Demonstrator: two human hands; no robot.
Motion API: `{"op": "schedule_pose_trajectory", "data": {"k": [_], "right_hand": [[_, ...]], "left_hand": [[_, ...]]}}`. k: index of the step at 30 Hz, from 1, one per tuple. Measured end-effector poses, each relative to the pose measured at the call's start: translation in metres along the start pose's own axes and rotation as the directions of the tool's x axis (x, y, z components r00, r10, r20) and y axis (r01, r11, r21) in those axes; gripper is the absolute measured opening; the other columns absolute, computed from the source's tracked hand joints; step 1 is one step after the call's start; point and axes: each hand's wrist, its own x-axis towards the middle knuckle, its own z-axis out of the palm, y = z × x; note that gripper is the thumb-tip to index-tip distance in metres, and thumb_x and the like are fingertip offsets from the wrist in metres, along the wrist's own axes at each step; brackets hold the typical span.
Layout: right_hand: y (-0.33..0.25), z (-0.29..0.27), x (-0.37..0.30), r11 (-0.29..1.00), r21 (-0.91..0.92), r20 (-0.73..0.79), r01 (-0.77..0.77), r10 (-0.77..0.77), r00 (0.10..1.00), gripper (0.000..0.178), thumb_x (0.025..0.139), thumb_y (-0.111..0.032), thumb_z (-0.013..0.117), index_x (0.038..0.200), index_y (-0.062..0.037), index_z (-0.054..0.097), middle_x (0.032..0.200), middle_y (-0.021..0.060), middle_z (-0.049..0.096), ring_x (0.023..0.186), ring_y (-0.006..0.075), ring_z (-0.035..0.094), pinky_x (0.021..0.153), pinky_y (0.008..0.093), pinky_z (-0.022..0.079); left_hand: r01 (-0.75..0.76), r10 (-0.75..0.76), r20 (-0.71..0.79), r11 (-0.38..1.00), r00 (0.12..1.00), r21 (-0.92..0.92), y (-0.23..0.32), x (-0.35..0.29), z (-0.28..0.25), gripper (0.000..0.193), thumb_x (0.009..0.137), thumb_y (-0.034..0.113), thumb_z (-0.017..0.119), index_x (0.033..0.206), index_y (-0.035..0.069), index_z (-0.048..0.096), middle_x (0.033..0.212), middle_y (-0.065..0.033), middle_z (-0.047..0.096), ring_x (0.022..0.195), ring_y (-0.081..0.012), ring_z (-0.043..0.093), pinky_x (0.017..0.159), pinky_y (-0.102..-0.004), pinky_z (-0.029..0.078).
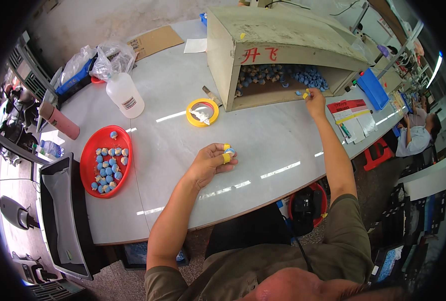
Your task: The person repeatedly picks small blue spherical objects from a red bowl, applies a liquid from a small white bottle, and attaches yellow cylindrical pieces to them. The person places the assembled items into a wooden box on the table.
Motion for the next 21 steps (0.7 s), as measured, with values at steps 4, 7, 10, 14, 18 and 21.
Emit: {"op": "schedule_pose_trajectory", "data": {"k": [4,7,10,14,18,21], "right_hand": [[-0.084,-0.008,-0.039,0.447,0.704,0.527,-0.553,0.194,0.828,0.021,0.1,-0.026,0.069,0.102,-0.0051,0.068,0.081,0.0048,0.068,0.063,0.0123,0.062,0.057,0.0255,0.05],[-0.162,-0.017,-0.091,0.273,0.65,0.733,-0.709,0.017,0.68,0.025,0.102,-0.032,0.066,0.102,-0.0073,0.066,0.077,0.0018,0.065,0.057,0.0068,0.057,0.052,0.0211,0.045],[-0.229,-0.011,-0.135,0.37,0.529,0.83,-0.763,-0.04,0.556,0.026,0.101,-0.033,0.067,0.104,-0.0069,0.064,0.075,0.001,0.064,0.053,0.006,0.054,0.049,0.0212,0.042],[-0.287,0.0,-0.167,0.508,0.481,0.841,-0.715,-0.036,0.54,0.029,0.1,-0.034,0.069,0.106,-0.0062,0.061,0.074,-0.0002,0.063,0.055,0.0045,0.052,0.048,0.0213,0.04],[-0.296,0.018,-0.181,0.455,0.551,0.79,-0.7,-0.013,0.613,0.028,0.101,-0.034,0.068,0.104,-0.007,0.06,0.074,-0.0023,0.062,0.061,0.0036,0.052,0.048,0.0204,0.039],[-0.296,0.02,-0.189,0.386,0.613,0.754,-0.69,-0.023,0.657,0.025,0.103,-0.03,0.066,0.105,-0.0056,0.06,0.076,-0.0017,0.063,0.061,0.0038,0.052,0.049,0.0202,0.039]], "left_hand": [[-0.046,0.045,-0.059,0.999,0.997,-0.018,-0.003,-0.001,-0.003,0.031,0.097,0.006,0.068,0.124,0.001,0.054,0.119,-0.0126,0.068,0.103,-0.021,0.07,0.085,-0.0303,0.06],[-0.142,0.135,-0.153,0.989,0.979,-0.037,-0.006,0.001,0.0,0.03,0.098,0.006,0.066,0.125,0.002,0.052,0.12,-0.0121,0.068,0.103,-0.0202,0.07,0.087,-0.0306,0.06],[-0.245,0.227,-0.236,0.968,0.945,-0.052,-0.01,0.003,0.0,0.031,0.097,0.007,0.068,0.124,0.003,0.052,0.119,-0.0108,0.069,0.105,-0.0193,0.07,0.087,-0.0296,0.057],[-0.331,0.305,-0.272,0.942,0.913,-0.054,-0.015,0.007,-0.005,0.035,0.094,0.008,0.073,0.122,0.001,0.053,0.109,-0.0094,0.068,0.095,-0.0153,0.068,0.078,-0.0258,0.054],[-0.321,0.303,-0.29,0.947,0.908,-0.015,-0.017,0.01,-0.008,0.036,0.093,0.009,0.075,0.12,0.001,0.054,0.103,-0.0069,0.068,0.085,-0.0109,0.062,0.074,-0.025,0.051],[-0.306,0.288,-0.302,0.952,0.909,-0.014,-0.018,0.01,-0.006,0.035,0.093,0.012,0.077,0.119,0.003,0.055,0.101,-0.0047,0.068,0.085,-0.0099,0.061,0.077,-0.0254,0.05]]}}
